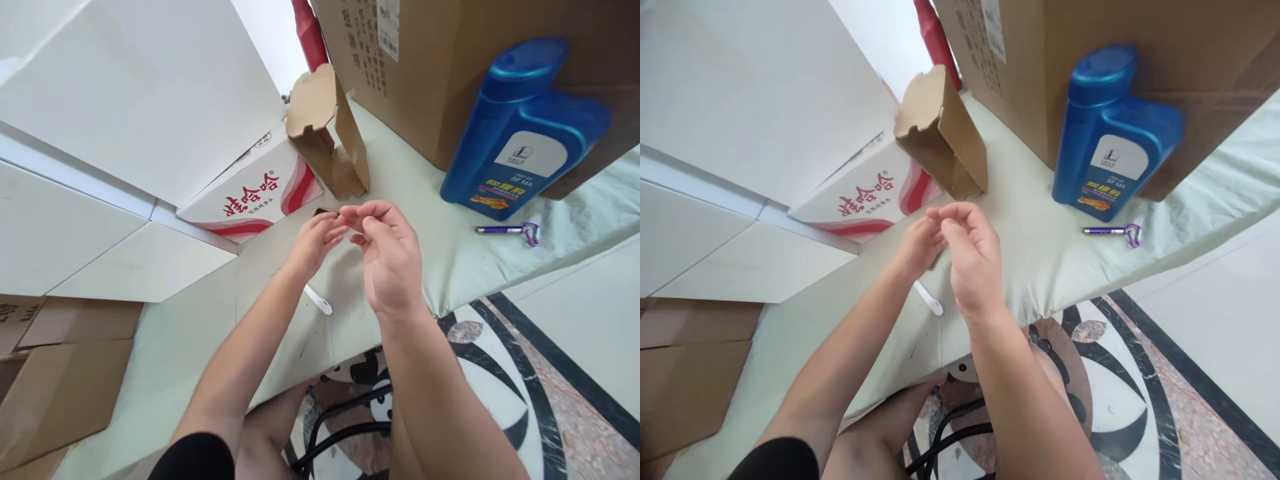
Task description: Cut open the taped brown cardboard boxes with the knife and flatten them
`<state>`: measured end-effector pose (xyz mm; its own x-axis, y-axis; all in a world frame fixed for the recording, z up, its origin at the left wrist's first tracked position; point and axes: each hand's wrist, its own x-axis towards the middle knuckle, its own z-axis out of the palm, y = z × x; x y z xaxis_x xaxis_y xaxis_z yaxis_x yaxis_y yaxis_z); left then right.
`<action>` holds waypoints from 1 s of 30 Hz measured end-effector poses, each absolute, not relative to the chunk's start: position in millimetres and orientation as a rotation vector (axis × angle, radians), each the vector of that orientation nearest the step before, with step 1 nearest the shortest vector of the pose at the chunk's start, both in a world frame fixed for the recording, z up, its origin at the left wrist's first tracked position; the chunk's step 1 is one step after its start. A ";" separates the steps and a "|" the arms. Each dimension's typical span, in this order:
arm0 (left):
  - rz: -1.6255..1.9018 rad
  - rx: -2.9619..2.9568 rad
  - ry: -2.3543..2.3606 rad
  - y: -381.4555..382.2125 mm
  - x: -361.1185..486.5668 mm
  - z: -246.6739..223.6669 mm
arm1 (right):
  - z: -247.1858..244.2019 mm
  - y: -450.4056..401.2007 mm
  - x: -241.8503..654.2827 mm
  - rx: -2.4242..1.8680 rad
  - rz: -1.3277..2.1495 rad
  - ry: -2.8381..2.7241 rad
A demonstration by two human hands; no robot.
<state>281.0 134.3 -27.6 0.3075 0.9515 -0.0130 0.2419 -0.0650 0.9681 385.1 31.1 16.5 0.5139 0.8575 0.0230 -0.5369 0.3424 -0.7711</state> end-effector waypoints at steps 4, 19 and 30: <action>0.782 0.913 1.044 78.9 196.6 -15.7 | 16.3 28.4 372.9 -0.837 0.976 -0.490; 1.349 0.034 0.693 4.7 44.2 -40.8 | -1.6 8.7 232.6 -0.966 1.195 -0.796; 1.666 -0.270 0.284 -31.7 -69.6 -23.2 | -30.4 -20.4 135.4 -1.171 1.353 -1.172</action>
<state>-69.6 -31.7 -23.2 -0.1119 0.9339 -0.3396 -0.9937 -0.1089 0.0280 135.4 -20.4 -30.4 -0.0775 0.9945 -0.0706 -0.0719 -0.0762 -0.9945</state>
